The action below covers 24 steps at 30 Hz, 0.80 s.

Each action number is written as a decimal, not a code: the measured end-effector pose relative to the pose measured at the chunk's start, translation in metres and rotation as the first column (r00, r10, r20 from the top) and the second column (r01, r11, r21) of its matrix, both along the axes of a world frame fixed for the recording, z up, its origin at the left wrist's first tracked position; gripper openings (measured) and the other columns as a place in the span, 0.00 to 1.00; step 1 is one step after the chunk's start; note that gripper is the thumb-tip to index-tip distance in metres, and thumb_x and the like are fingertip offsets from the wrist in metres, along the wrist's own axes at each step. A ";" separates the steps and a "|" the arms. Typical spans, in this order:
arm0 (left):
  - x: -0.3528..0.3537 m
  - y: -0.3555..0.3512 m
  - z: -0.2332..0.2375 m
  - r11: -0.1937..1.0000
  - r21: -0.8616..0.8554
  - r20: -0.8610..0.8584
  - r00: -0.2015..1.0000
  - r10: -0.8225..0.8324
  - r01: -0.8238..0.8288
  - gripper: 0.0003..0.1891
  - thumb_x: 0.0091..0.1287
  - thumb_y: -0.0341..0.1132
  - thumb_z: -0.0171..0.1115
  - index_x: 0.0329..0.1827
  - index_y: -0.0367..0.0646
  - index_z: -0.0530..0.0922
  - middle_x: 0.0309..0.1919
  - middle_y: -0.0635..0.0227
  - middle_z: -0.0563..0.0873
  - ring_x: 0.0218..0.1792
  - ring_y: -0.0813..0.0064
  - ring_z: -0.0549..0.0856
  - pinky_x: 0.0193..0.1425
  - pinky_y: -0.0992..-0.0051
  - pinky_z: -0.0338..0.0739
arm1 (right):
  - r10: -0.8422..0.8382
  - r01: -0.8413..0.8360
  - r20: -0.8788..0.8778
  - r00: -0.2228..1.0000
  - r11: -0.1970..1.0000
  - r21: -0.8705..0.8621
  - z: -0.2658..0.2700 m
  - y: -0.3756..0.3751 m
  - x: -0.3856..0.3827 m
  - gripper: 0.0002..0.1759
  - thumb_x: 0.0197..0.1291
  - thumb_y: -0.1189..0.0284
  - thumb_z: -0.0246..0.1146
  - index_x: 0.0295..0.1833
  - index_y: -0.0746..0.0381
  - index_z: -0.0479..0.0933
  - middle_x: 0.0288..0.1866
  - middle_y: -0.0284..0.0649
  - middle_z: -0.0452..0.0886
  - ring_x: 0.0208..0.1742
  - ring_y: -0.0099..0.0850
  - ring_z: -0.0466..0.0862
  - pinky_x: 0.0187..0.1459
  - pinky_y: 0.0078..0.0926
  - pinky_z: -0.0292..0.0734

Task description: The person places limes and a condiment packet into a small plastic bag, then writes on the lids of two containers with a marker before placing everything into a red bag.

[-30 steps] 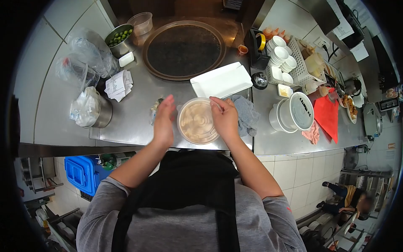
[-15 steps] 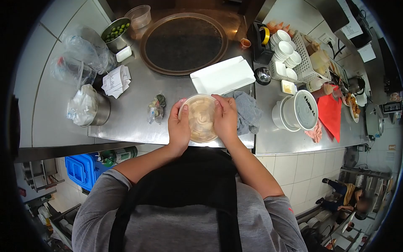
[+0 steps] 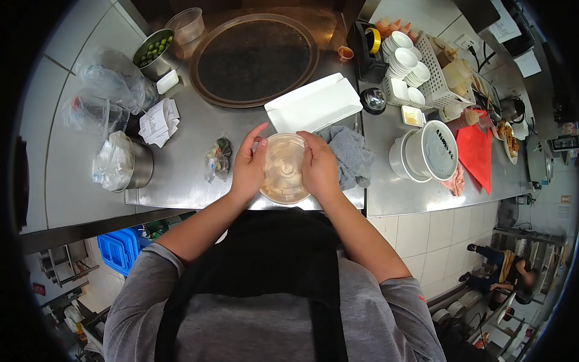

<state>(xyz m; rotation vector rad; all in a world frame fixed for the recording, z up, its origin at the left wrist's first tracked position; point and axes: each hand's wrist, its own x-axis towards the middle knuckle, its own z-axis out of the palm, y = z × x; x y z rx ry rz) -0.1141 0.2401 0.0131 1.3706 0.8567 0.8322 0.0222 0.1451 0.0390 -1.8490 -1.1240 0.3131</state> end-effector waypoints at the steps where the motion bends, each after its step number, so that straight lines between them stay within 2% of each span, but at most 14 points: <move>1: -0.001 0.005 0.007 0.992 0.105 -0.081 0.995 -0.058 0.066 0.14 0.76 0.35 0.53 0.60 0.46 0.79 0.46 0.60 0.81 0.47 0.68 0.81 0.56 0.73 0.74 | -0.002 0.002 -0.001 1.000 1.000 -0.002 -0.001 0.000 0.001 0.15 0.68 0.80 0.50 0.55 0.65 0.78 0.51 0.54 0.82 0.52 0.50 0.82 0.54 0.38 0.76; 2: -0.001 0.008 0.011 0.969 0.203 -0.167 0.980 -0.104 0.137 0.13 0.75 0.36 0.54 0.58 0.47 0.82 0.44 0.61 0.80 0.45 0.68 0.81 0.54 0.73 0.75 | 0.003 -0.003 0.008 1.000 1.000 -0.004 -0.001 0.000 0.001 0.15 0.67 0.80 0.50 0.55 0.65 0.78 0.51 0.54 0.81 0.52 0.51 0.81 0.54 0.39 0.76; 6: 0.004 0.015 0.014 0.964 0.210 -0.174 0.976 -0.129 0.164 0.12 0.74 0.36 0.56 0.54 0.49 0.85 0.39 0.62 0.79 0.40 0.69 0.81 0.49 0.73 0.76 | 0.018 -0.017 0.015 1.000 0.999 -0.040 0.000 0.002 0.003 0.16 0.67 0.80 0.50 0.55 0.65 0.78 0.50 0.53 0.81 0.51 0.51 0.81 0.54 0.41 0.76; 8: 0.004 0.017 0.015 0.953 0.221 -0.234 0.960 -0.156 0.209 0.12 0.74 0.37 0.57 0.54 0.51 0.86 0.37 0.64 0.80 0.38 0.70 0.81 0.47 0.74 0.76 | 0.021 -0.020 0.026 0.999 0.998 -0.052 0.001 0.002 0.003 0.16 0.67 0.80 0.50 0.55 0.65 0.77 0.50 0.53 0.81 0.51 0.51 0.81 0.54 0.41 0.76; 11: 0.005 0.020 0.019 0.952 0.163 -0.271 0.939 -0.211 0.260 0.13 0.75 0.36 0.55 0.55 0.47 0.85 0.37 0.65 0.78 0.41 0.74 0.78 0.49 0.76 0.73 | 0.032 -0.029 0.044 0.999 0.998 -0.052 -0.002 0.003 0.005 0.16 0.67 0.79 0.50 0.55 0.65 0.77 0.50 0.53 0.81 0.51 0.52 0.81 0.53 0.41 0.76; 15: 0.006 0.024 0.019 0.942 0.172 -0.313 0.923 -0.225 0.288 0.13 0.75 0.36 0.55 0.54 0.46 0.85 0.37 0.66 0.78 0.39 0.74 0.79 0.48 0.76 0.74 | 0.041 -0.038 0.075 0.996 0.999 -0.038 -0.005 0.002 0.007 0.16 0.66 0.79 0.50 0.55 0.65 0.77 0.50 0.53 0.81 0.51 0.52 0.81 0.53 0.42 0.76; 17: 0.007 0.027 0.012 0.933 0.207 -0.335 0.917 -0.216 0.295 0.13 0.75 0.41 0.55 0.53 0.51 0.86 0.35 0.65 0.79 0.37 0.68 0.81 0.45 0.71 0.76 | 0.048 -0.046 0.068 0.997 0.998 -0.039 -0.007 0.002 0.008 0.16 0.66 0.79 0.50 0.55 0.65 0.77 0.50 0.54 0.81 0.51 0.52 0.81 0.53 0.42 0.76; 24: 0.010 0.035 0.004 0.920 0.154 -0.328 0.897 -0.296 0.360 0.14 0.75 0.41 0.54 0.55 0.50 0.85 0.36 0.63 0.80 0.39 0.66 0.82 0.47 0.71 0.75 | 0.106 -0.104 0.034 0.994 0.992 -0.074 -0.004 0.004 0.015 0.16 0.66 0.79 0.50 0.56 0.65 0.76 0.50 0.54 0.81 0.51 0.52 0.81 0.53 0.41 0.76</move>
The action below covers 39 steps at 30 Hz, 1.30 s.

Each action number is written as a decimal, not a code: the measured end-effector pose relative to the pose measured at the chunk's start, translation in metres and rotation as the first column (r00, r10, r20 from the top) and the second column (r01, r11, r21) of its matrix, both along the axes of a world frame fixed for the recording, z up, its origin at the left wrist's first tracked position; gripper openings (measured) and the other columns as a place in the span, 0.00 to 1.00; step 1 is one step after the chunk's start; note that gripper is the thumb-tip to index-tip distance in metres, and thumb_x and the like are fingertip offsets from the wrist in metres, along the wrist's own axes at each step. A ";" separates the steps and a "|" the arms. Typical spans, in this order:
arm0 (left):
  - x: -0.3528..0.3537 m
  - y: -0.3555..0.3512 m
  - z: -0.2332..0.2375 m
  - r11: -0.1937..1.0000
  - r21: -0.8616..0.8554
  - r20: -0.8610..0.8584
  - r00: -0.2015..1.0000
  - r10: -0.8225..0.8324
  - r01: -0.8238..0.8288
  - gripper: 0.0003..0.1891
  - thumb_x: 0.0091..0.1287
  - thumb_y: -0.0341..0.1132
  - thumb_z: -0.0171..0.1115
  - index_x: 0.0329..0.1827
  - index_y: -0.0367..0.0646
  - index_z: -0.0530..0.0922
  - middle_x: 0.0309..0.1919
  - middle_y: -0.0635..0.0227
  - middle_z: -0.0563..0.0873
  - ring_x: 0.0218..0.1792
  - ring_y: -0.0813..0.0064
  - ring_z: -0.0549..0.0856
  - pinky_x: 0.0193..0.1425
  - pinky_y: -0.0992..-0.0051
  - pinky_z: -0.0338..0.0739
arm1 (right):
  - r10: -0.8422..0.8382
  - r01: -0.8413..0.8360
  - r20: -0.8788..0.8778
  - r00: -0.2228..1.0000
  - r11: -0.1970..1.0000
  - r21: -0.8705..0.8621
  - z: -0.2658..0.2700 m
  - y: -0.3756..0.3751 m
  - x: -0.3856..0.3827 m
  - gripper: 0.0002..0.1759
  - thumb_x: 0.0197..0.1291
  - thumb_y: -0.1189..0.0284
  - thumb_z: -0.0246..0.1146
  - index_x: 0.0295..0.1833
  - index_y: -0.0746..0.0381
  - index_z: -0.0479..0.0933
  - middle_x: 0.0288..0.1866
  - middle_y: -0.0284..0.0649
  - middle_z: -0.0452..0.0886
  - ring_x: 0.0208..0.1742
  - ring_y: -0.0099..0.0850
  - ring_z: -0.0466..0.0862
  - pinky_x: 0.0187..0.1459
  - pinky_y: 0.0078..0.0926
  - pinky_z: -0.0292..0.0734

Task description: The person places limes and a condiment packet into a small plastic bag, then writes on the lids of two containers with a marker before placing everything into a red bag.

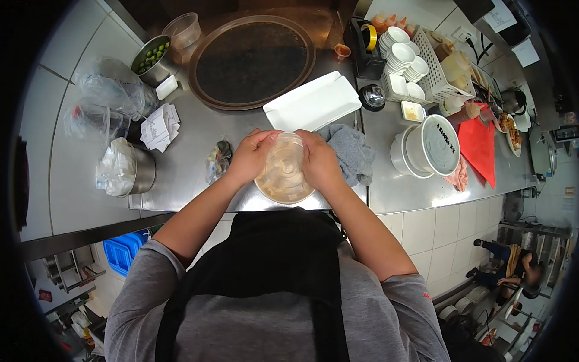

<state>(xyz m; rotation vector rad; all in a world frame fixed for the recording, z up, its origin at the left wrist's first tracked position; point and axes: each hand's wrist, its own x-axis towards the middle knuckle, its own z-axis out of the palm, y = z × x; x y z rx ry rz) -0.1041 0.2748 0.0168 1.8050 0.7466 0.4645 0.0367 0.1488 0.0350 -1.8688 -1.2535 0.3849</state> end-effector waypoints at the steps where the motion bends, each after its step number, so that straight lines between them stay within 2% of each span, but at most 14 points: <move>1: -0.001 -0.002 0.003 0.999 0.029 0.013 1.000 -0.016 0.015 0.14 0.75 0.40 0.54 0.57 0.51 0.84 0.37 0.62 0.80 0.40 0.66 0.82 0.48 0.71 0.75 | -0.003 0.003 0.001 1.000 1.000 0.002 0.002 -0.001 -0.001 0.16 0.66 0.79 0.50 0.56 0.65 0.76 0.50 0.54 0.81 0.51 0.52 0.81 0.53 0.41 0.76; 6: 0.001 -0.005 0.014 0.990 0.129 0.045 0.997 -0.065 0.058 0.15 0.76 0.39 0.53 0.60 0.55 0.82 0.40 0.60 0.81 0.43 0.65 0.83 0.50 0.70 0.75 | -0.096 0.099 -0.127 0.987 0.995 0.015 0.012 -0.002 -0.010 0.16 0.67 0.79 0.50 0.57 0.62 0.77 0.48 0.53 0.81 0.48 0.51 0.82 0.51 0.41 0.76; 15: 0.005 0.002 0.016 0.991 0.038 -0.007 0.992 -0.126 0.127 0.15 0.76 0.40 0.52 0.58 0.54 0.83 0.40 0.60 0.82 0.44 0.64 0.84 0.53 0.70 0.76 | -0.028 0.034 -0.068 0.997 0.996 0.079 0.004 -0.002 -0.004 0.16 0.66 0.82 0.50 0.55 0.63 0.79 0.48 0.53 0.82 0.49 0.50 0.82 0.51 0.38 0.77; 17: 0.006 0.003 0.018 0.988 -0.026 -0.036 0.987 -0.154 0.153 0.15 0.78 0.38 0.51 0.58 0.46 0.83 0.40 0.65 0.79 0.44 0.73 0.81 0.54 0.74 0.74 | -0.023 0.028 -0.071 0.997 0.996 0.080 0.004 -0.002 -0.004 0.16 0.66 0.81 0.51 0.55 0.63 0.79 0.48 0.53 0.82 0.49 0.50 0.82 0.51 0.38 0.77; 22: 0.007 0.010 0.007 0.974 -0.148 -0.050 0.983 -0.178 0.169 0.17 0.78 0.40 0.50 0.57 0.41 0.82 0.43 0.66 0.79 0.47 0.74 0.81 0.55 0.75 0.74 | -0.019 0.020 -0.123 0.992 1.000 0.010 -0.006 -0.001 0.001 0.16 0.68 0.79 0.51 0.57 0.65 0.78 0.48 0.54 0.82 0.50 0.50 0.82 0.53 0.39 0.77; 24: 0.006 0.011 0.004 0.970 -0.167 -0.060 0.980 -0.191 0.179 0.18 0.78 0.40 0.50 0.58 0.39 0.82 0.45 0.66 0.80 0.48 0.74 0.81 0.56 0.75 0.74 | -0.021 0.008 -0.216 0.976 0.998 -0.064 -0.004 -0.001 0.003 0.15 0.72 0.74 0.49 0.55 0.65 0.77 0.46 0.53 0.83 0.48 0.47 0.83 0.53 0.36 0.77; 26: 0.005 0.009 -0.002 0.895 -0.420 -0.007 0.986 -0.166 0.148 0.18 0.79 0.40 0.49 0.60 0.39 0.80 0.50 0.64 0.79 0.53 0.74 0.80 0.60 0.76 0.72 | -0.020 -0.015 -0.313 0.950 0.994 -0.108 -0.003 -0.001 0.006 0.15 0.73 0.72 0.48 0.55 0.65 0.77 0.45 0.51 0.83 0.48 0.43 0.83 0.53 0.34 0.76; 27: 0.005 0.007 -0.004 0.897 -0.416 -0.005 0.986 -0.168 0.151 0.18 0.79 0.40 0.49 0.60 0.39 0.80 0.50 0.64 0.79 0.53 0.74 0.80 0.60 0.76 0.72 | -0.021 -0.044 -0.406 0.914 0.988 -0.149 -0.002 -0.001 0.009 0.16 0.75 0.70 0.47 0.54 0.65 0.77 0.45 0.49 0.83 0.47 0.39 0.84 0.53 0.32 0.76; 30: 0.001 -0.008 -0.007 0.945 -0.285 0.158 0.981 -0.116 0.158 0.17 0.79 0.38 0.48 0.63 0.43 0.79 0.55 0.61 0.78 0.58 0.70 0.77 0.64 0.77 0.69 | -0.002 -0.056 -0.529 0.849 0.994 -0.092 -0.011 -0.002 0.013 0.17 0.78 0.66 0.45 0.53 0.65 0.77 0.45 0.43 0.83 0.47 0.31 0.82 0.53 0.26 0.74; 32: -0.003 -0.021 0.012 0.961 0.252 0.142 0.987 0.079 -0.113 0.20 0.74 0.42 0.55 0.64 0.44 0.78 0.62 0.56 0.75 0.65 0.56 0.72 0.69 0.61 0.67 | -0.009 0.005 -0.600 0.800 1.000 -0.009 -0.023 -0.004 0.012 0.18 0.78 0.66 0.45 0.54 0.65 0.76 0.45 0.42 0.83 0.48 0.29 0.82 0.54 0.26 0.75; 33: -0.007 -0.027 0.023 0.960 0.256 0.151 0.986 0.075 -0.112 0.20 0.74 0.42 0.55 0.64 0.44 0.78 0.62 0.56 0.75 0.65 0.56 0.72 0.69 0.61 0.67 | -0.004 0.065 -0.666 0.746 0.996 0.068 -0.025 -0.005 0.013 0.18 0.78 0.65 0.44 0.55 0.65 0.76 0.45 0.40 0.83 0.48 0.27 0.81 0.54 0.25 0.75; 35: -0.013 -0.035 0.045 0.565 0.815 -0.063 0.988 -0.139 0.131 0.26 0.65 0.46 0.63 0.66 0.51 0.77 0.66 0.59 0.74 0.68 0.54 0.70 0.73 0.47 0.57 | -0.013 0.139 -0.749 0.663 0.985 0.106 -0.020 -0.007 0.011 0.18 0.79 0.65 0.44 0.56 0.65 0.75 0.45 0.39 0.83 0.48 0.27 0.81 0.54 0.24 0.75; 37: -0.003 -0.055 0.064 0.610 0.707 -0.220 0.930 -0.294 0.359 0.34 0.52 0.53 0.70 0.66 0.65 0.77 0.75 0.58 0.62 0.75 0.45 0.59 0.74 0.34 0.45 | 0.092 0.262 -0.907 0.411 0.941 0.214 -0.012 -0.006 0.021 0.17 0.78 0.65 0.46 0.57 0.63 0.75 0.45 0.37 0.82 0.47 0.26 0.81 0.55 0.26 0.76; 39: 0.002 -0.065 0.069 0.636 0.664 -0.238 0.918 -0.318 0.393 0.34 0.50 0.54 0.71 0.66 0.71 0.77 0.77 0.57 0.59 0.77 0.41 0.55 0.74 0.32 0.43 | 0.037 0.307 -0.866 0.499 0.927 0.216 0.006 0.003 0.053 0.15 0.78 0.66 0.47 0.57 0.63 0.75 0.45 0.37 0.82 0.47 0.26 0.81 0.54 0.25 0.77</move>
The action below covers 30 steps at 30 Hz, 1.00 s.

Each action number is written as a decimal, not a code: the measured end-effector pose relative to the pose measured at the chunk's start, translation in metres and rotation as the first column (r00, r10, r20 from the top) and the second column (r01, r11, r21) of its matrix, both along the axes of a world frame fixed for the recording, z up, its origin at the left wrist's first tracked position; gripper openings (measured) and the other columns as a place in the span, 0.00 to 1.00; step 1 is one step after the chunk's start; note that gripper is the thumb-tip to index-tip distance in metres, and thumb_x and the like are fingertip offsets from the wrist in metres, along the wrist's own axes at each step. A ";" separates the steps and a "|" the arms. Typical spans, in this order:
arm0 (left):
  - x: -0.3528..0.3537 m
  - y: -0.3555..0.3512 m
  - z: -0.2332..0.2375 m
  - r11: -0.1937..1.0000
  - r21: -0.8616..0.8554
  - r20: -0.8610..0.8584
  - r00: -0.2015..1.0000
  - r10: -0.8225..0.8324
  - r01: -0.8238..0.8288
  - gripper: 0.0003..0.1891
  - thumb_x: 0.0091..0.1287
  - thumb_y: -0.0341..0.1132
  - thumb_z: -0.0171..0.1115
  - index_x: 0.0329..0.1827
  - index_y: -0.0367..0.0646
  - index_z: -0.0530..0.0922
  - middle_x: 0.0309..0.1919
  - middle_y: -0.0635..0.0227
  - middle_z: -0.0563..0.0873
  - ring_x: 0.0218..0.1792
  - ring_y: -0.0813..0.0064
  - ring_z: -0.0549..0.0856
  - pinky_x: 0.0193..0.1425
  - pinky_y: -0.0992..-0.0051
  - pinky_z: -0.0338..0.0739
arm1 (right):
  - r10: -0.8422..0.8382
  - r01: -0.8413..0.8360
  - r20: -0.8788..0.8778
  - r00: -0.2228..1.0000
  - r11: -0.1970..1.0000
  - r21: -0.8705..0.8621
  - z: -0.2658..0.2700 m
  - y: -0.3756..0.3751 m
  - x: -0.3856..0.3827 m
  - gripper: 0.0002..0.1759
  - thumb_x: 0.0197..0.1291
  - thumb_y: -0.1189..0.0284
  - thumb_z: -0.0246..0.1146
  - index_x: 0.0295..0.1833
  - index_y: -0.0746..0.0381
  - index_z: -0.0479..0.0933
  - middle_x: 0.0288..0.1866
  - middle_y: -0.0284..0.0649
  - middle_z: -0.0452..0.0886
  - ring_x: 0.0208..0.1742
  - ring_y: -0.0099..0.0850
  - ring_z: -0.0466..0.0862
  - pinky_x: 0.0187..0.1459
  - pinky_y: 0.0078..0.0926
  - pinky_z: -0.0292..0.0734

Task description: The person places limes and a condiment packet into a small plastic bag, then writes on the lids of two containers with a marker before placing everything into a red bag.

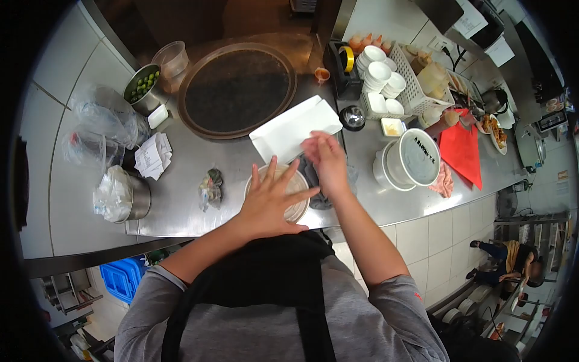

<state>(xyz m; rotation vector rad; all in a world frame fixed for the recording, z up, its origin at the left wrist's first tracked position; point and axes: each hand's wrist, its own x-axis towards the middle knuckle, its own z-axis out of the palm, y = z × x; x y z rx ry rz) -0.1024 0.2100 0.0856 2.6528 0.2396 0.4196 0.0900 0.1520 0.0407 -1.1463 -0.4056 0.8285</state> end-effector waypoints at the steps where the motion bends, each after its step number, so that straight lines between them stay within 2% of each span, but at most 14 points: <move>1: 0.002 -0.001 -0.005 1.000 0.018 -0.080 0.997 -0.013 0.014 0.35 0.48 0.55 0.72 0.65 0.74 0.76 0.78 0.57 0.57 0.77 0.37 0.52 0.73 0.30 0.42 | -0.074 0.077 0.076 0.994 0.997 -0.028 0.010 0.007 0.020 0.14 0.77 0.67 0.49 0.57 0.63 0.75 0.45 0.37 0.82 0.46 0.26 0.82 0.53 0.24 0.77; 3: 0.006 0.000 -0.004 0.998 0.046 -0.156 0.987 -0.024 0.032 0.36 0.47 0.55 0.73 0.65 0.78 0.76 0.78 0.57 0.55 0.77 0.34 0.49 0.72 0.27 0.41 | -0.200 0.237 0.306 0.931 0.968 -0.087 0.013 0.027 0.075 0.12 0.75 0.69 0.52 0.55 0.62 0.76 0.45 0.36 0.82 0.45 0.24 0.82 0.49 0.21 0.78; 5: 0.007 0.000 0.003 0.996 0.066 -0.278 0.960 -0.039 0.059 0.37 0.47 0.56 0.73 0.66 0.79 0.75 0.78 0.58 0.55 0.77 0.35 0.49 0.71 0.27 0.41 | -0.216 0.433 0.666 0.714 0.883 -0.178 0.011 0.049 0.135 0.14 0.73 0.66 0.55 0.50 0.65 0.80 0.41 0.42 0.82 0.46 0.35 0.83 0.50 0.31 0.78; 6: 0.007 0.000 0.004 0.996 0.069 -0.296 0.954 -0.035 0.058 0.37 0.48 0.57 0.72 0.67 0.80 0.74 0.78 0.58 0.55 0.77 0.36 0.49 0.71 0.27 0.42 | -0.219 0.430 0.669 0.710 0.888 -0.166 0.005 0.057 0.159 0.14 0.73 0.66 0.55 0.50 0.65 0.80 0.41 0.42 0.82 0.46 0.35 0.83 0.50 0.31 0.78; 8: 0.007 -0.001 0.003 0.996 0.075 -0.292 0.956 -0.030 0.054 0.36 0.49 0.58 0.72 0.67 0.81 0.74 0.78 0.58 0.55 0.77 0.36 0.49 0.71 0.27 0.43 | 0.057 0.722 0.985 0.161 0.673 -0.157 -0.006 0.077 0.201 0.16 0.70 0.64 0.57 0.47 0.67 0.81 0.42 0.51 0.83 0.48 0.47 0.83 0.53 0.40 0.77; 9: 0.007 0.000 0.002 0.996 0.067 -0.296 0.954 -0.034 0.056 0.36 0.49 0.58 0.72 0.67 0.81 0.74 0.78 0.58 0.55 0.77 0.36 0.49 0.71 0.27 0.43 | 0.038 0.717 0.988 0.151 0.684 -0.136 -0.005 0.084 0.212 0.16 0.70 0.64 0.57 0.47 0.67 0.81 0.42 0.51 0.83 0.48 0.47 0.83 0.53 0.40 0.77; 13: 0.006 0.000 0.005 0.982 0.100 -0.347 0.930 -0.119 0.162 0.37 0.50 0.62 0.70 0.68 0.83 0.71 0.79 0.59 0.55 0.77 0.38 0.52 0.71 0.27 0.45 | 0.400 0.741 0.903 0.158 0.556 -0.376 -0.039 0.119 0.266 0.17 0.66 0.63 0.61 0.40 0.67 0.85 0.41 0.56 0.85 0.44 0.55 0.83 0.51 0.45 0.77; 17: 0.008 -0.002 0.018 0.955 0.144 -0.394 0.901 -0.184 0.258 0.40 0.49 0.66 0.70 0.70 0.82 0.70 0.79 0.59 0.55 0.77 0.37 0.53 0.69 0.26 0.50 | 0.334 0.694 0.909 0.249 0.594 -0.408 -0.014 0.124 0.267 0.17 0.65 0.63 0.63 0.36 0.69 0.83 0.35 0.53 0.86 0.34 0.48 0.85 0.41 0.43 0.78; 19: 0.011 0.000 0.021 0.971 0.067 -0.340 0.921 -0.193 0.228 0.42 0.48 0.65 0.72 0.71 0.81 0.69 0.79 0.58 0.54 0.76 0.35 0.52 0.69 0.24 0.48 | -0.165 0.532 0.753 0.637 0.801 -0.274 0.032 0.098 0.227 0.18 0.64 0.62 0.66 0.35 0.69 0.83 0.29 0.43 0.85 0.28 0.34 0.80 0.35 0.36 0.74; 21: 0.028 0.012 0.037 0.974 0.064 -0.344 0.921 -0.183 0.218 0.43 0.50 0.61 0.74 0.73 0.75 0.68 0.78 0.55 0.56 0.76 0.37 0.55 0.72 0.32 0.51 | -0.179 0.447 0.651 0.738 0.852 -0.273 0.052 0.052 0.194 0.16 0.66 0.65 0.64 0.34 0.69 0.81 0.25 0.36 0.80 0.27 0.24 0.74 0.31 0.29 0.70; 25: 0.095 0.055 0.036 0.872 -0.479 0.225 0.974 0.015 0.098 0.31 0.65 0.38 0.68 0.73 0.54 0.69 0.64 0.57 0.78 0.59 0.68 0.80 0.61 0.67 0.74 | -0.220 0.333 0.369 0.903 0.902 -0.275 0.075 -0.074 0.105 0.12 0.68 0.65 0.63 0.38 0.64 0.78 0.29 0.29 0.76 0.24 0.17 0.68 0.28 0.19 0.65; 28: 0.182 0.093 0.010 0.610 -0.786 -0.055 0.994 0.099 -0.105 0.29 0.68 0.28 0.63 0.73 0.49 0.69 0.31 0.69 0.84 0.29 0.83 0.82 0.41 0.80 0.78 | -0.214 0.301 0.332 0.919 0.923 -0.239 0.074 -0.115 0.093 0.09 0.69 0.68 0.62 0.40 0.63 0.77 0.28 0.28 0.74 0.23 0.16 0.67 0.26 0.16 0.63; 29: 0.210 0.096 0.002 0.469 -0.879 -0.005 0.987 0.163 -0.082 0.29 0.69 0.30 0.62 0.74 0.50 0.68 0.30 0.70 0.82 0.28 0.84 0.81 0.37 0.78 0.79 | -0.197 0.288 0.343 0.918 0.928 -0.237 0.076 -0.123 0.091 0.08 0.69 0.70 0.62 0.41 0.63 0.76 0.28 0.28 0.74 0.23 0.16 0.67 0.25 0.15 0.62; 30: 0.242 0.108 -0.020 0.521 -0.852 0.051 0.984 0.173 -0.047 0.36 0.68 0.37 0.66 0.78 0.51 0.60 0.31 0.68 0.83 0.27 0.82 0.81 0.35 0.78 0.79 | -0.193 0.287 0.356 0.914 0.929 -0.233 0.072 -0.125 0.093 0.07 0.68 0.70 0.62 0.41 0.64 0.77 0.25 0.28 0.73 0.21 0.15 0.67 0.22 0.16 0.60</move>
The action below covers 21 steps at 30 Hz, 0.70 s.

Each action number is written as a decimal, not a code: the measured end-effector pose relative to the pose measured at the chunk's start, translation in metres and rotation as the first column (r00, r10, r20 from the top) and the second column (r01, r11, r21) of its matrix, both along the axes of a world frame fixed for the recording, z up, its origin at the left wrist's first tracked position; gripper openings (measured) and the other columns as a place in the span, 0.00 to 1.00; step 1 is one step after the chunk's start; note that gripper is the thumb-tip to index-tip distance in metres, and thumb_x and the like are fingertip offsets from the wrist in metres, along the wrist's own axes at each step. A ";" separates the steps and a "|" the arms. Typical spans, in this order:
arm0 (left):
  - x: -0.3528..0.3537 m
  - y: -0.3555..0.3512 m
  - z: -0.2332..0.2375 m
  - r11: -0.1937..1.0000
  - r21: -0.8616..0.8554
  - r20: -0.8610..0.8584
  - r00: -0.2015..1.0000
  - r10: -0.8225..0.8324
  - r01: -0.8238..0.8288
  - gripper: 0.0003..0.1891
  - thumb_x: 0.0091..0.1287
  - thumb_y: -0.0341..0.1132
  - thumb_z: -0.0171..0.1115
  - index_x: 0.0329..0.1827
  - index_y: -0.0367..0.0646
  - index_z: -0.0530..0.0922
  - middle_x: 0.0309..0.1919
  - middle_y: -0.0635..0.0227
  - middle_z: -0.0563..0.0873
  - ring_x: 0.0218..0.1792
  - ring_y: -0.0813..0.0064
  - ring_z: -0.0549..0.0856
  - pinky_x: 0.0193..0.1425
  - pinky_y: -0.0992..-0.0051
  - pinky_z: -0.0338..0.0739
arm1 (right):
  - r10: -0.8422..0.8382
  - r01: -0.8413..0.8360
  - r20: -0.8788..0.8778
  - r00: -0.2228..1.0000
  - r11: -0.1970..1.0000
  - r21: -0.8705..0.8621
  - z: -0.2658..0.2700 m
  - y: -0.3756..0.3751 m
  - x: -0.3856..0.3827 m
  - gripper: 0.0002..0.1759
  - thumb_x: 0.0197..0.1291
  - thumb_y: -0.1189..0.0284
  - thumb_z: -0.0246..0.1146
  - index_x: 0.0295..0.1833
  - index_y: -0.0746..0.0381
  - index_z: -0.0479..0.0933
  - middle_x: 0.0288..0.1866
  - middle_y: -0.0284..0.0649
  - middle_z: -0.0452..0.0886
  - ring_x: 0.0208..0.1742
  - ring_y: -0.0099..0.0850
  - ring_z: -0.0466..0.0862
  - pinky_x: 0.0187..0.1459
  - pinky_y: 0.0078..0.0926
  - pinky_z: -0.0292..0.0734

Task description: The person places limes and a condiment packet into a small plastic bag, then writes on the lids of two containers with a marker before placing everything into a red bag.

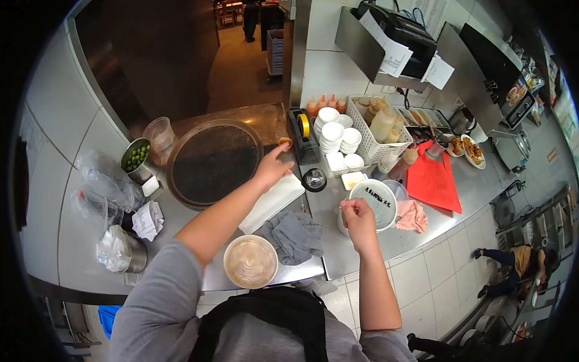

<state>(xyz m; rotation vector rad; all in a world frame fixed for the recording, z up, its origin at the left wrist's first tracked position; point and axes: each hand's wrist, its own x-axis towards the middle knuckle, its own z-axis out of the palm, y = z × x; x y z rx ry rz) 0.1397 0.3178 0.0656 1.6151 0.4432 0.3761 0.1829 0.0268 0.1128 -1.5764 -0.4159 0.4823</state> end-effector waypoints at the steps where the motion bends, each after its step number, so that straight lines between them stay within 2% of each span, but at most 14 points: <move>1: 0.022 -0.001 0.001 1.000 -0.001 0.011 1.000 -0.006 0.006 0.36 0.68 0.37 0.66 0.78 0.51 0.60 0.31 0.68 0.83 0.27 0.82 0.81 0.35 0.78 0.79 | -0.006 0.006 0.011 1.000 1.000 -0.001 0.005 -0.001 -0.002 0.07 0.68 0.70 0.62 0.41 0.64 0.77 0.25 0.28 0.73 0.21 0.15 0.67 0.22 0.16 0.60; 3: 0.061 -0.008 0.010 0.966 -0.158 -0.209 0.963 0.171 -0.205 0.48 0.64 0.46 0.70 0.81 0.50 0.48 0.34 0.65 0.85 0.25 0.80 0.80 0.34 0.80 0.79 | 0.034 -0.041 -0.073 0.997 0.994 -0.106 0.020 0.000 -0.010 0.07 0.68 0.70 0.62 0.39 0.62 0.77 0.22 0.26 0.70 0.18 0.15 0.65 0.21 0.17 0.61; 5: 0.087 -0.015 0.016 0.942 -0.194 -0.300 0.931 0.208 -0.273 0.56 0.61 0.53 0.72 0.82 0.48 0.40 0.37 0.61 0.86 0.25 0.79 0.81 0.32 0.82 0.78 | -0.006 0.007 0.007 1.000 0.983 -0.184 0.015 0.004 -0.010 0.09 0.67 0.71 0.63 0.37 0.65 0.78 0.19 0.26 0.71 0.20 0.15 0.69 0.22 0.18 0.61; 6: 0.100 -0.015 0.005 0.941 -0.142 -0.286 0.923 0.257 -0.306 0.56 0.58 0.45 0.76 0.81 0.44 0.45 0.44 0.59 0.86 0.31 0.75 0.86 0.32 0.74 0.81 | 0.017 0.011 0.114 0.993 0.971 -0.237 0.012 0.004 -0.010 0.10 0.66 0.71 0.64 0.35 0.66 0.78 0.19 0.27 0.72 0.20 0.16 0.69 0.22 0.20 0.62; 9: 0.134 0.003 -0.045 0.966 -0.011 -0.261 0.933 0.248 -0.260 0.56 0.55 0.36 0.78 0.81 0.44 0.45 0.53 0.54 0.84 0.38 0.70 0.88 0.40 0.72 0.84 | 0.047 0.055 0.286 0.957 0.940 -0.338 0.006 0.003 -0.006 0.12 0.65 0.70 0.65 0.33 0.68 0.78 0.19 0.34 0.76 0.21 0.21 0.72 0.24 0.27 0.66; 10: 0.140 0.003 -0.051 0.950 0.069 -0.295 0.904 0.310 -0.303 0.56 0.52 0.28 0.76 0.81 0.45 0.47 0.60 0.51 0.81 0.50 0.64 0.87 0.54 0.71 0.81 | 0.059 0.065 0.344 0.937 0.939 -0.339 0.006 0.004 -0.007 0.12 0.64 0.70 0.65 0.33 0.68 0.78 0.20 0.37 0.77 0.21 0.24 0.73 0.25 0.28 0.68; 11: 0.143 0.002 -0.057 0.952 0.065 -0.301 0.904 0.304 -0.299 0.56 0.52 0.28 0.76 0.81 0.45 0.47 0.60 0.51 0.81 0.50 0.64 0.87 0.54 0.71 0.81 | 0.070 0.076 0.400 0.914 0.939 -0.336 0.005 0.005 -0.008 0.12 0.64 0.70 0.66 0.33 0.68 0.78 0.20 0.40 0.78 0.21 0.27 0.74 0.25 0.30 0.69; 13: 0.143 0.000 -0.061 0.888 0.280 -0.220 0.876 0.430 -0.366 0.53 0.55 0.19 0.71 0.81 0.46 0.48 0.47 0.53 0.86 0.32 0.75 0.88 0.33 0.77 0.83 | 0.093 0.062 0.405 0.910 0.934 -0.353 0.000 0.008 -0.007 0.12 0.63 0.70 0.66 0.33 0.69 0.78 0.22 0.44 0.79 0.22 0.33 0.77 0.27 0.32 0.71; 14: 0.145 0.001 -0.061 0.886 0.274 -0.229 0.869 0.438 -0.375 0.52 0.54 0.21 0.72 0.81 0.48 0.50 0.53 0.50 0.84 0.40 0.69 0.89 0.45 0.72 0.83 | 0.116 0.063 0.434 0.893 0.924 -0.377 0.000 0.008 -0.008 0.11 0.64 0.70 0.65 0.33 0.68 0.78 0.21 0.40 0.78 0.22 0.27 0.74 0.26 0.29 0.70; 15: 0.143 -0.001 -0.055 0.884 0.274 -0.235 0.865 0.443 -0.378 0.52 0.54 0.21 0.72 0.81 0.48 0.50 0.53 0.50 0.84 0.40 0.69 0.89 0.45 0.72 0.83 | 0.143 0.063 0.461 0.876 0.913 -0.403 0.001 0.010 -0.010 0.11 0.65 0.71 0.65 0.34 0.68 0.78 0.21 0.35 0.77 0.22 0.21 0.71 0.26 0.25 0.68; 17: 0.130 -0.009 -0.027 0.851 0.450 -0.314 0.845 0.433 -0.269 0.52 0.54 0.26 0.72 0.81 0.52 0.50 0.59 0.49 0.82 0.51 0.60 0.87 0.58 0.66 0.79 | 0.150 0.055 0.473 0.868 0.918 -0.392 -0.005 0.008 -0.004 0.11 0.64 0.71 0.65 0.34 0.68 0.78 0.20 0.36 0.77 0.21 0.21 0.71 0.25 0.26 0.68; 18: 0.120 -0.012 -0.011 0.867 0.441 -0.342 0.849 0.403 -0.234 0.51 0.54 0.30 0.70 0.81 0.54 0.51 0.62 0.49 0.79 0.61 0.54 0.81 0.66 0.65 0.73 | 0.145 0.059 0.484 0.863 0.923 -0.380 -0.010 0.008 -0.006 0.11 0.64 0.70 0.65 0.34 0.68 0.78 0.20 0.36 0.77 0.21 0.22 0.71 0.25 0.26 0.67; 19: 0.115 -0.012 -0.002 0.811 0.570 -0.421 0.802 0.424 -0.130 0.50 0.56 0.30 0.67 0.81 0.54 0.48 0.63 0.49 0.79 0.62 0.53 0.80 0.66 0.67 0.73 | 0.153 0.050 0.461 0.874 0.916 -0.398 -0.009 0.008 -0.010 0.11 0.64 0.70 0.65 0.34 0.68 0.78 0.20 0.36 0.77 0.21 0.22 0.71 0.25 0.26 0.67; 21: 0.109 0.005 -0.013 0.891 0.436 -0.453 0.823 0.343 -0.132 0.46 0.59 0.28 0.63 0.81 0.56 0.51 0.62 0.47 0.79 0.63 0.55 0.79 0.65 0.64 0.74 | 0.175 0.041 0.438 0.882 0.896 -0.442 0.003 0.009 -0.011 0.10 0.62 0.73 0.65 0.33 0.68 0.77 0.22 0.45 0.80 0.22 0.36 0.79 0.29 0.33 0.73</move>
